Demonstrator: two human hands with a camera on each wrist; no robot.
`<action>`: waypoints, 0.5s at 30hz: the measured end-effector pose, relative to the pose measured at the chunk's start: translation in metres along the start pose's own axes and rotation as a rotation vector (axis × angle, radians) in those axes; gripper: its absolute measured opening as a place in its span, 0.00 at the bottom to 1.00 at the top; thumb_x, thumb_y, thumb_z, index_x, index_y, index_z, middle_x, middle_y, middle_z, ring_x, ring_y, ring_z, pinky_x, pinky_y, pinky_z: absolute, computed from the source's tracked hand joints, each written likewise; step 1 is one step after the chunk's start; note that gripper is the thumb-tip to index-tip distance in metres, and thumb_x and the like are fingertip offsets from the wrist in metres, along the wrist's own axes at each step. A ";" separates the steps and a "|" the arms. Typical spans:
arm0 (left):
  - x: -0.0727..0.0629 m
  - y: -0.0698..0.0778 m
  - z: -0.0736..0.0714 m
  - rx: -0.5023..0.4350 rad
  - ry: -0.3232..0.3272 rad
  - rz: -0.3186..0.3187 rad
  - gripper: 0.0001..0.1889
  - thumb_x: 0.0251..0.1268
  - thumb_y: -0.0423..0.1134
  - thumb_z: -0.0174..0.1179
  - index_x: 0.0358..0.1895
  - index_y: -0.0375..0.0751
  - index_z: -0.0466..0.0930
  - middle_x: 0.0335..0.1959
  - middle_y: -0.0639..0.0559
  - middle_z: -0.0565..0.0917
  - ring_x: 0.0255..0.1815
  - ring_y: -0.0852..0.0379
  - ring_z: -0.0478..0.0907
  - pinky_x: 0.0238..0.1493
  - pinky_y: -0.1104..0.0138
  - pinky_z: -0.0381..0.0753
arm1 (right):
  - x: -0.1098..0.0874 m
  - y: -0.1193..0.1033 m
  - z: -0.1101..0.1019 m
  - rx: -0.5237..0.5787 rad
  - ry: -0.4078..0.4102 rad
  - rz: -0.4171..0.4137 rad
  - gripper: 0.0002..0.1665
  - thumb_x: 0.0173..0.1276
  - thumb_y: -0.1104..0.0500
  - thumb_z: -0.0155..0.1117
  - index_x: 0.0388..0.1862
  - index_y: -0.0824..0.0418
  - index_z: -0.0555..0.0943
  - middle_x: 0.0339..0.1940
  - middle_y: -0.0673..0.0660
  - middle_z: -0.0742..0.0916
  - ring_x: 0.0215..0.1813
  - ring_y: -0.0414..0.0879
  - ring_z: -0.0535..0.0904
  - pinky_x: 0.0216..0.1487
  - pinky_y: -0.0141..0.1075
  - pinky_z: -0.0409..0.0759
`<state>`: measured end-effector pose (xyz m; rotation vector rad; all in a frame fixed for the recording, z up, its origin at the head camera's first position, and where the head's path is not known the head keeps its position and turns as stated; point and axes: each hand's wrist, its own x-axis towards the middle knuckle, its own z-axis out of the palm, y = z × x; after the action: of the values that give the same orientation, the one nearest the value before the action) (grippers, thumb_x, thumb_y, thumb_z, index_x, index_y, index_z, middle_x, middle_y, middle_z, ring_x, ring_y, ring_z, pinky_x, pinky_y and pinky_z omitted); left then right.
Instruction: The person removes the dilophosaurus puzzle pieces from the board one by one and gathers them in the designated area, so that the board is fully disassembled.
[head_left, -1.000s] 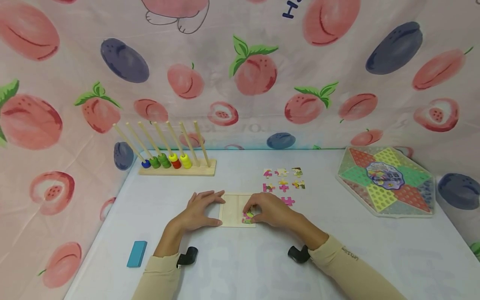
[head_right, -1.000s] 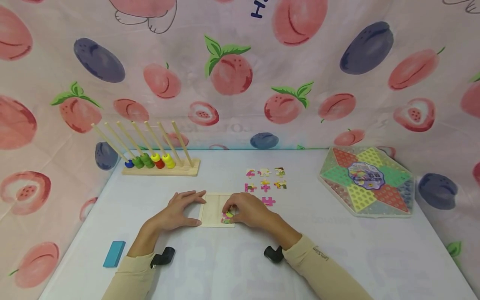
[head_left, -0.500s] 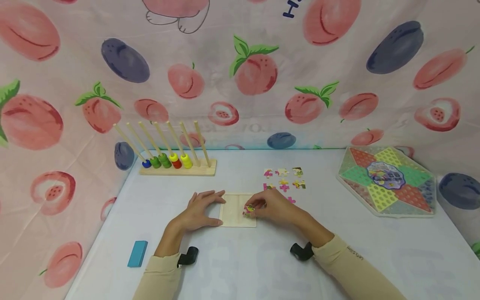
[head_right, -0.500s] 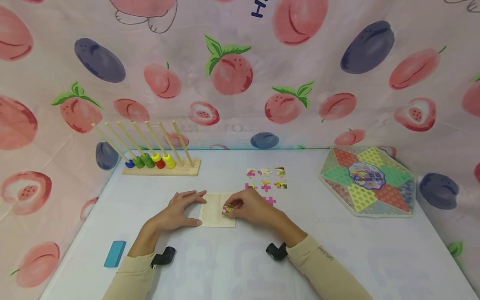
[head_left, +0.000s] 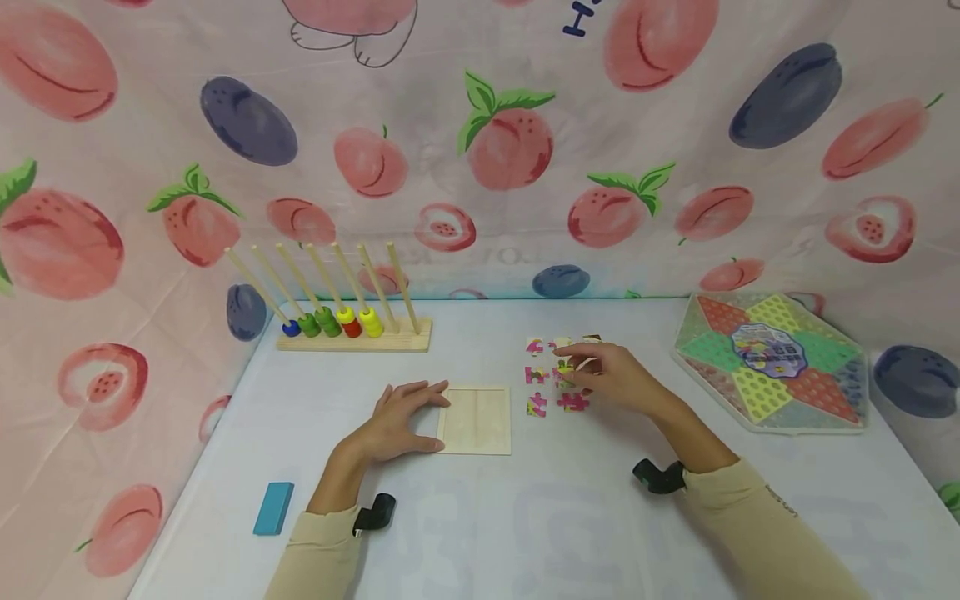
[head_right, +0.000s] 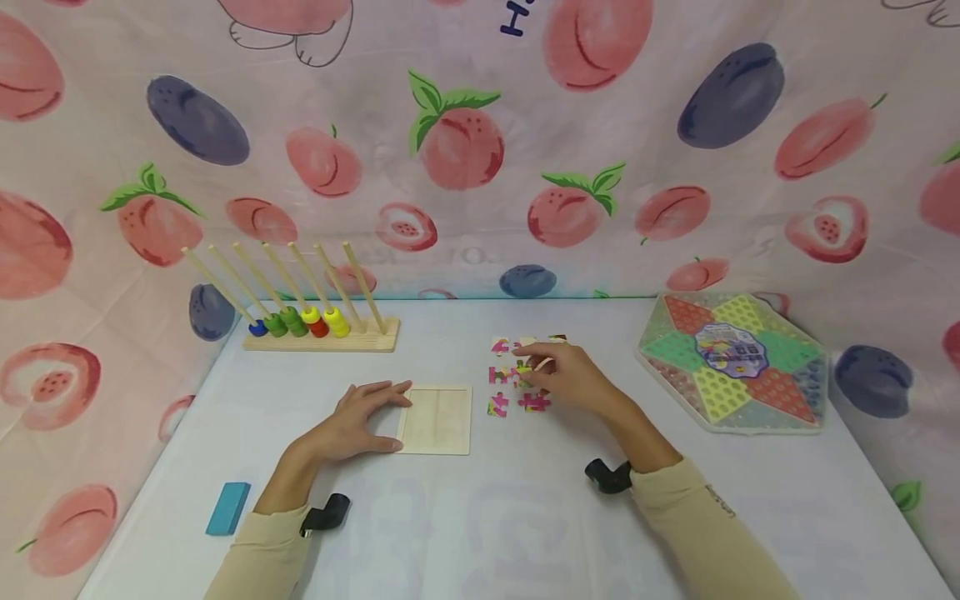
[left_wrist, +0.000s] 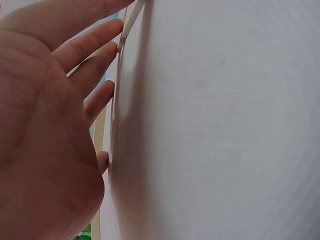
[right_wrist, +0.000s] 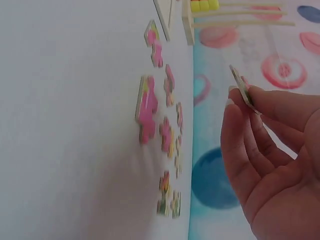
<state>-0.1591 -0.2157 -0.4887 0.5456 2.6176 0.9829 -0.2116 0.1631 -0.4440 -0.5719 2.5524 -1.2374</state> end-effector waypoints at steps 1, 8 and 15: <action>0.000 0.000 0.000 -0.001 0.000 -0.002 0.29 0.56 0.43 0.75 0.63 0.51 0.79 0.80 0.52 0.68 0.84 0.40 0.54 0.80 0.33 0.29 | -0.003 0.002 -0.004 0.018 0.007 0.017 0.24 0.70 0.60 0.68 0.63 0.65 0.81 0.48 0.63 0.86 0.42 0.51 0.87 0.39 0.32 0.88; 0.000 0.000 0.000 -0.006 -0.001 -0.006 0.30 0.56 0.43 0.75 0.64 0.51 0.79 0.79 0.53 0.68 0.84 0.40 0.53 0.81 0.34 0.28 | -0.021 0.025 -0.021 0.036 0.045 0.144 0.18 0.69 0.56 0.71 0.53 0.64 0.85 0.51 0.66 0.88 0.37 0.48 0.89 0.38 0.36 0.89; 0.000 0.000 0.000 -0.013 0.001 0.000 0.29 0.56 0.43 0.75 0.63 0.51 0.79 0.80 0.53 0.68 0.84 0.40 0.53 0.80 0.34 0.29 | -0.031 0.048 -0.020 -0.029 0.016 0.239 0.15 0.68 0.57 0.71 0.50 0.63 0.87 0.41 0.60 0.88 0.29 0.45 0.81 0.31 0.32 0.85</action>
<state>-0.1592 -0.2156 -0.4882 0.5414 2.6098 1.0000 -0.2029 0.2178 -0.4682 -0.2534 2.5651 -1.1281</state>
